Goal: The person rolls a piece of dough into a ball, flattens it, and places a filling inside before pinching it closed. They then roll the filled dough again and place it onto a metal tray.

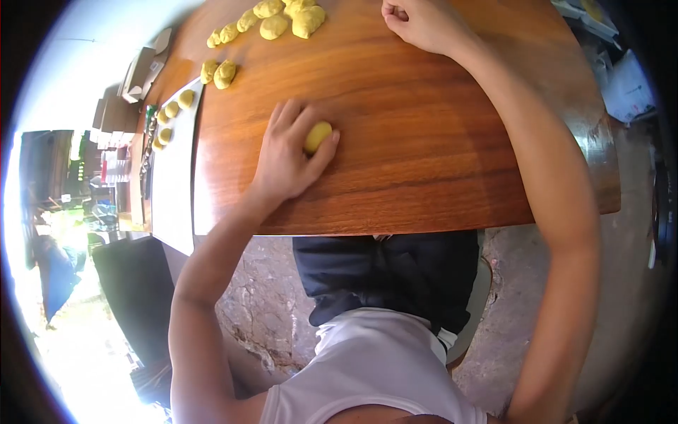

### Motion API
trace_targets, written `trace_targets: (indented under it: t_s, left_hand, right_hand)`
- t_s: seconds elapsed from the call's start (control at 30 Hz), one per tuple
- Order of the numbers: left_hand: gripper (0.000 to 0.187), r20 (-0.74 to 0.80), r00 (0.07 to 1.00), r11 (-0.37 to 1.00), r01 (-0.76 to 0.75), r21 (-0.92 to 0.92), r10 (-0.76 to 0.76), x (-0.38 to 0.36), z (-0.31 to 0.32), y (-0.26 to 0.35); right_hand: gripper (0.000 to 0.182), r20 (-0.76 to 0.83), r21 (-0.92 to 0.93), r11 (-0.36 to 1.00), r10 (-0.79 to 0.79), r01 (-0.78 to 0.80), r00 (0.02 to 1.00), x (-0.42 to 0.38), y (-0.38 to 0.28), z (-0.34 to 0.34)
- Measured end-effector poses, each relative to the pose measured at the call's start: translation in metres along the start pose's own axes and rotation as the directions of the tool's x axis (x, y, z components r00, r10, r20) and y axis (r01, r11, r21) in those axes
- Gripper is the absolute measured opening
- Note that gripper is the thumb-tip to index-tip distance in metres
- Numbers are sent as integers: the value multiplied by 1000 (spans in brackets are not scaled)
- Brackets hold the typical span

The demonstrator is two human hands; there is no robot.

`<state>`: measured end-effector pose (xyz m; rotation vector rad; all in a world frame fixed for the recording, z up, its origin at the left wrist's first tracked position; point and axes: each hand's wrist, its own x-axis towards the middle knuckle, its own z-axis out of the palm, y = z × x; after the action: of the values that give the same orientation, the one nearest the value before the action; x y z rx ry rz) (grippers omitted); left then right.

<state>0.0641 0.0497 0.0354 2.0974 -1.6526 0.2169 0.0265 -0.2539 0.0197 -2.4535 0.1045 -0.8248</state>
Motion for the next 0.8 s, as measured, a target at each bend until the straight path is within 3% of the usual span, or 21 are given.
trace_targets:
  t_s: [0.1, 0.17, 0.33, 0.4, 0.43, 0.53, 0.6, 0.67, 0.8]
  left_hand:
    - [15, 20, 1000, 999, 24, 29, -24, 35, 14, -18]
    - [16, 12, 992, 990, -128, -65, 129, 61, 29, -8]
    - [10, -19, 996, 992, -93, -91, 92, 3, 6, 21]
    - [8, -53, 994, 995, 97, -8, -97, -22, -7, 4]
    - [8, -61, 994, 996, 89, -2, -89, -19, -10, -12]
    - [10, -108, 979, 974, 188, 126, -174, 12, -6, -47]
    - [10, -146, 988, 999, 49, 1, -49, 42, 16, -36]
    - [11, -101, 994, 999, 44, 3, -44, 37, 16, -6]
    - [18, -66, 998, 1000, -19, 5, 19, -24, -2, 18]
  right_hand:
    - [10, -26, -18, 999, -30, 30, 999, 2, 3, 8]
    - [10, -52, -41, 998, -49, 47, 997, 2, 3, 4]
    - [9, 10, -45, 998, -36, 36, 999, -3, -2, -5]
    - [9, 46, -40, 999, 6, -4, 999, -1, 1, 2]
    - [11, 90, -36, 998, 54, -51, 995, 0, 4, 6]
    - [10, 91, -43, 999, -4, 8, 996, 2, 7, 7]
    - [10, 63, -13, 999, -43, 44, 997, 0, 10, 8]
    - [10, 39, 23, 998, -66, 65, 997, -3, 12, 9]
    - [11, 85, 20, 1000, -16, 15, 996, -1, 8, 4]
